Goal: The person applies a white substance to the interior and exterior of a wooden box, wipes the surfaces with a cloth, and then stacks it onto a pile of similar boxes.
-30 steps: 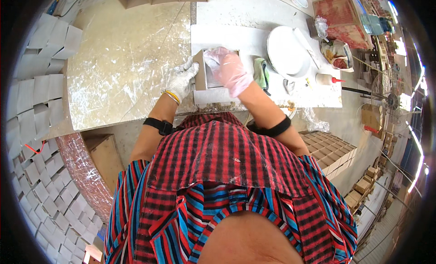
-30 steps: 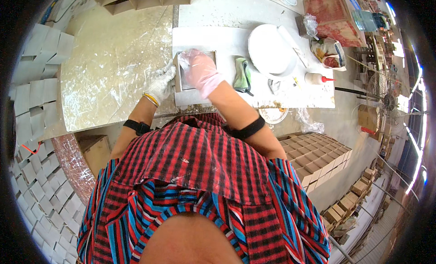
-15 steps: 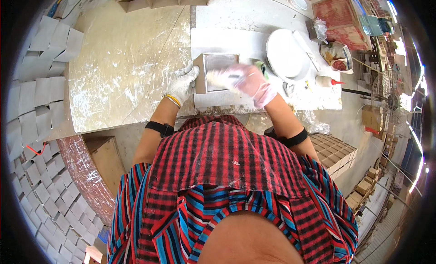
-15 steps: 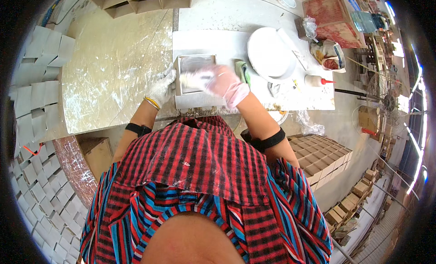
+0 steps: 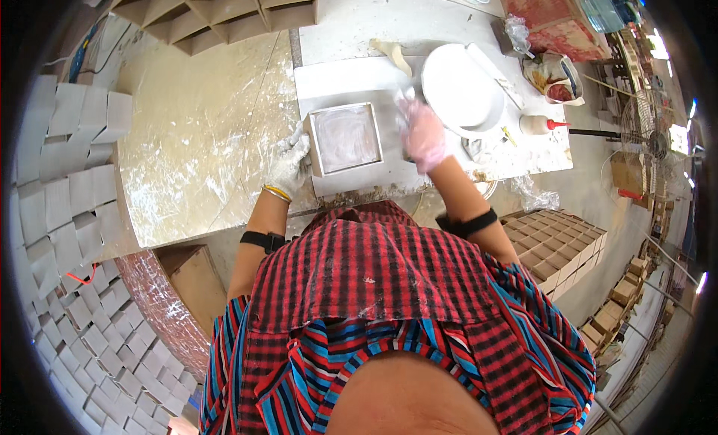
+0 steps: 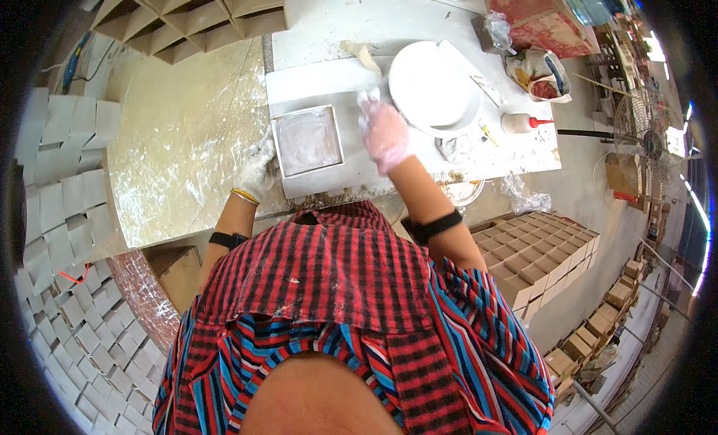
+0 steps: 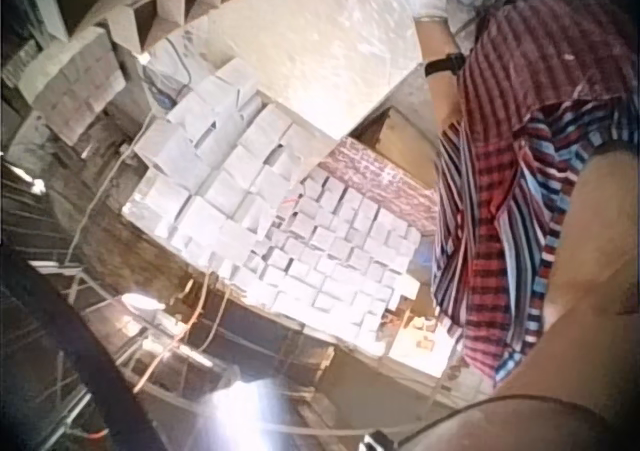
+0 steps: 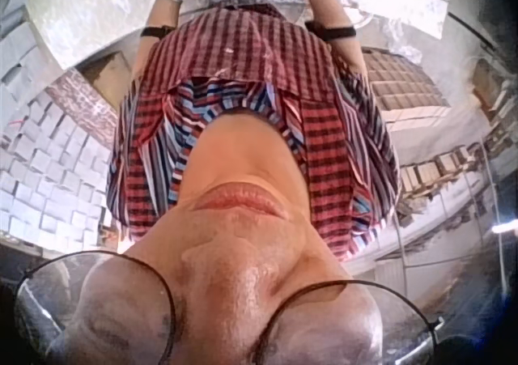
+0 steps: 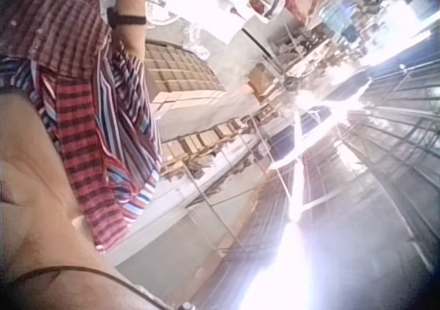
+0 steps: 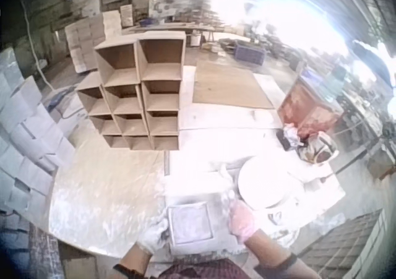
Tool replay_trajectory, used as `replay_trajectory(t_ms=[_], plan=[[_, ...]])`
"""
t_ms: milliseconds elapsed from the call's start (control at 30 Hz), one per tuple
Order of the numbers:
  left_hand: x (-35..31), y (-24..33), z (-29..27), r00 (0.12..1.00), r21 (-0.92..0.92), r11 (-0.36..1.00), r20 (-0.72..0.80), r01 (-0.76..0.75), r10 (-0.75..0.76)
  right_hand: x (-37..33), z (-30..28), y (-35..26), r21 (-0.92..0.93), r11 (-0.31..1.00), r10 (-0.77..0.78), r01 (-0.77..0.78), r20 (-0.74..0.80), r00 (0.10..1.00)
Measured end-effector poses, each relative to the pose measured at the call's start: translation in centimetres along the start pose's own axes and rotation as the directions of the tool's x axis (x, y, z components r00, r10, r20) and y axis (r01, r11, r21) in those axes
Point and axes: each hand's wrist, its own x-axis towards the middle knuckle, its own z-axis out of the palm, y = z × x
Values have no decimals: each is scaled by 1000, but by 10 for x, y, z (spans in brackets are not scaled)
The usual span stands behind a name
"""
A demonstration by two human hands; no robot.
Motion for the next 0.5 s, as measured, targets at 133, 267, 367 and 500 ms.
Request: replay_trajectory(t_ms=[133, 267, 367, 500], plan=[[-4, 1, 0, 1000, 146, 989, -16, 16, -14, -34, -3, -6, -135, 990, 23, -39, -114, 993], [-5, 3, 1, 999, 158, 987, -39, 3, 3, -48, -4, 8, -26, 987, -162, 160, -122, 979], [-5, 3, 1, 1000, 121, 992, -23, 14, -12, -66, -5, 23, 5, 999, -39, 40, -141, 989], [-6, 4, -2, 999, 58, 997, 6, 41, -41, -71, 10, 31, 36, 990, 140, -136, -203, 969]])
